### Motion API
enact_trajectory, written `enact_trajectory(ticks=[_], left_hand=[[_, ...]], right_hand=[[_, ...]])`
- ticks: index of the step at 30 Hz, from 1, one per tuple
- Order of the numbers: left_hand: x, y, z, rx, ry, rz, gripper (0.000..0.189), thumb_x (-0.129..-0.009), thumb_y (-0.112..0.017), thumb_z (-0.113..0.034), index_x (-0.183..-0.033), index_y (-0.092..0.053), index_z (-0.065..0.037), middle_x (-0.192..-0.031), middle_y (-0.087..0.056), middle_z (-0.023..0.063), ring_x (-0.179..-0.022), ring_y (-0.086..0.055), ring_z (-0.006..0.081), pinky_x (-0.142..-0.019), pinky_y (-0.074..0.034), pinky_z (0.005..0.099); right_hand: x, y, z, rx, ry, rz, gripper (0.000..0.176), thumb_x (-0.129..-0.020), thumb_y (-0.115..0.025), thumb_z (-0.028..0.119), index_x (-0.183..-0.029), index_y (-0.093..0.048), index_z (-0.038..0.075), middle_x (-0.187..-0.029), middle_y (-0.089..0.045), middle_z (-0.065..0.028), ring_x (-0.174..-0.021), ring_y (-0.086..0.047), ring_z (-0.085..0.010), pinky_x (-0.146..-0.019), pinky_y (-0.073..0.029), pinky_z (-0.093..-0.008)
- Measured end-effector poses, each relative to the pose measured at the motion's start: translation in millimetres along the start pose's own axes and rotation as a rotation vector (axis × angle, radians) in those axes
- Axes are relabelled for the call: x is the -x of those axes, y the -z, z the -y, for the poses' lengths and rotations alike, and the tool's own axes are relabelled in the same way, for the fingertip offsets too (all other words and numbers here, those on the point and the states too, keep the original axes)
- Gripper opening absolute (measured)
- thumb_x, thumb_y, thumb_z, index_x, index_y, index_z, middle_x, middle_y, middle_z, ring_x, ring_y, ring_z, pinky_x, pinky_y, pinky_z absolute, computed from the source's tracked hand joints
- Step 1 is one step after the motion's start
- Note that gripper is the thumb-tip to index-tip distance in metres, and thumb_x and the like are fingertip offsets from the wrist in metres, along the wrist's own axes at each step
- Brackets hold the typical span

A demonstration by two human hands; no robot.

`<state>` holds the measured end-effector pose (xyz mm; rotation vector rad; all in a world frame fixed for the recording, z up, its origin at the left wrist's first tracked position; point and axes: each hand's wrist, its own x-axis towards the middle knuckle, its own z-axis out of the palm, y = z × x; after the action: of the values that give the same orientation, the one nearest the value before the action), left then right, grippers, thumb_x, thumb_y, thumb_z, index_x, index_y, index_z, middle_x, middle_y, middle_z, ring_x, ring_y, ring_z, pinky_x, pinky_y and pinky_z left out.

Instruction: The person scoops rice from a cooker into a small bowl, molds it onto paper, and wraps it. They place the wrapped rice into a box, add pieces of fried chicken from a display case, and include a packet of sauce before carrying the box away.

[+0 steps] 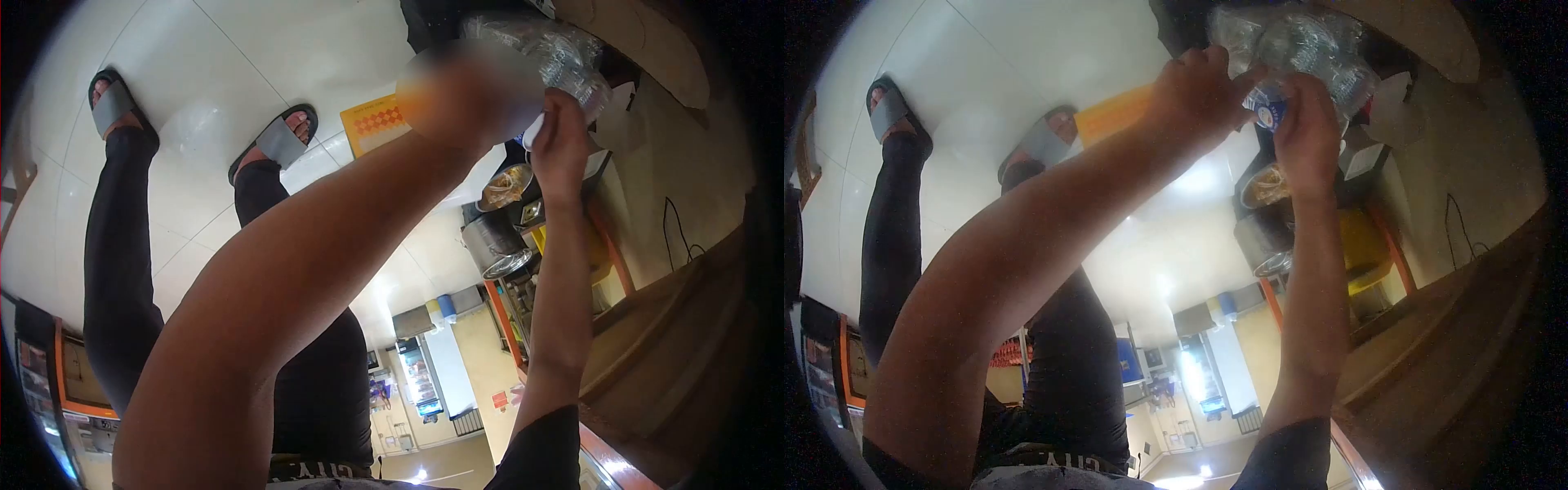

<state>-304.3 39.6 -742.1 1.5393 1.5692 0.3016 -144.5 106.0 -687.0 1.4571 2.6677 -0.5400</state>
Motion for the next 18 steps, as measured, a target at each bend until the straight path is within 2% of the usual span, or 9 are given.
enact_trajectory(ticks=[3,5,7,9,11,13,14,16,18], left_hand=[[-4.1,2.4,-7.2,0.017,0.066,0.089,0.063,-0.093,-0.064,-0.053,-0.149,-0.047,-0.031,-0.124,-0.058,0.0142,-0.115,-0.059,0.0350,-0.087,-0.053,0.0515],[-3.7,6.3,-5.3,0.034,0.047,0.097,0.065,-0.092,-0.066,-0.052,-0.150,-0.047,-0.030,-0.126,-0.058,0.0172,-0.113,-0.061,0.0341,-0.089,-0.055,0.0472],[-3.0,14.9,-6.5,0.076,0.020,0.144,0.065,-0.092,-0.067,-0.051,-0.150,-0.047,-0.029,-0.127,-0.059,0.0187,-0.112,-0.063,0.0336,-0.090,-0.056,0.0451],[-0.1,30.9,-9.8,0.149,-0.006,0.233,0.065,-0.093,-0.066,-0.050,-0.151,-0.046,-0.030,-0.128,-0.058,0.0187,-0.112,-0.063,0.0335,-0.090,-0.056,0.0452],[4.9,36.9,-13.0,0.133,0.011,0.230,0.063,-0.091,-0.068,-0.050,-0.148,-0.050,-0.030,-0.124,-0.059,0.0135,-0.113,-0.062,0.0320,-0.088,-0.055,0.0410],[11.6,44.7,-12.0,0.136,0.022,0.179,0.061,-0.089,-0.070,-0.049,-0.145,-0.054,-0.030,-0.120,-0.059,0.0111,-0.113,-0.061,0.0311,-0.086,-0.054,0.0391],[15.9,50.1,-11.5,0.148,0.018,0.134,0.061,-0.088,-0.071,-0.049,-0.144,-0.055,-0.030,-0.120,-0.060,0.0113,-0.112,-0.061,0.0310,-0.086,-0.054,0.0392],[19.9,64.0,-8.9,0.156,0.017,0.014,0.056,-0.085,-0.073,-0.050,-0.134,-0.064,-0.024,-0.117,-0.060,0.0129,-0.109,-0.062,0.0310,-0.084,-0.054,0.0406],[19.3,75.2,3.8,0.168,0.031,0.081,0.052,-0.086,-0.071,-0.052,-0.125,-0.068,-0.018,-0.116,-0.060,0.0136,-0.110,-0.061,0.0320,-0.085,-0.054,0.0420]], right_hand=[[12.9,22.9,-31.0,-0.049,0.026,-0.307,0.016,-0.097,-0.048,-0.003,-0.110,-0.058,-0.002,-0.120,-0.063,-0.0186,-0.111,-0.064,-0.0340,-0.096,-0.051,-0.0422],[37.9,60.0,-89.3,-0.289,-0.134,-0.490,0.019,-0.101,-0.043,0.001,-0.112,-0.057,-0.003,-0.121,-0.062,-0.0220,-0.110,-0.066,-0.0372,-0.102,-0.051,-0.0435],[61.0,99.7,-102.6,0.326,-0.373,-0.212,0.030,-0.101,-0.042,0.007,-0.129,-0.051,0.000,-0.138,-0.050,-0.0137,-0.122,-0.059,-0.0308,-0.107,-0.047,-0.0430],[72.8,131.9,-81.6,1.710,-0.582,0.488,0.054,-0.100,-0.041,0.013,-0.154,-0.036,0.007,-0.167,-0.026,-0.0013,-0.138,-0.047,-0.0163,-0.114,-0.041,-0.0376],[86.1,151.1,-71.7,1.452,-0.465,0.430,0.053,-0.100,-0.043,0.014,-0.152,-0.040,0.007,-0.165,-0.029,-0.0049,-0.142,-0.043,-0.0186,-0.114,-0.040,-0.0400],[101.5,141.1,-91.5,0.970,-0.447,0.094,0.045,-0.098,-0.048,0.016,-0.141,-0.050,0.006,-0.154,-0.041,-0.0075,-0.139,-0.045,-0.0218,-0.112,-0.042,-0.0401],[116.9,120.1,-118.7,0.605,-0.473,-0.194,0.038,-0.096,-0.053,0.019,-0.131,-0.060,0.005,-0.143,-0.052,-0.0084,-0.134,-0.050,-0.0238,-0.110,-0.043,-0.0390],[98.0,102.4,-112.8,0.473,-0.537,-0.372,0.037,-0.096,-0.057,0.025,-0.125,-0.066,0.005,-0.132,-0.062,-0.0103,-0.125,-0.055,-0.0261,-0.105,-0.046,-0.0383],[80.3,94.9,-90.3,0.962,-0.646,-0.127,0.045,-0.098,-0.057,0.033,-0.132,-0.060,0.004,-0.132,-0.060,-0.0123,-0.117,-0.058,-0.0267,-0.098,-0.048,-0.0389]])
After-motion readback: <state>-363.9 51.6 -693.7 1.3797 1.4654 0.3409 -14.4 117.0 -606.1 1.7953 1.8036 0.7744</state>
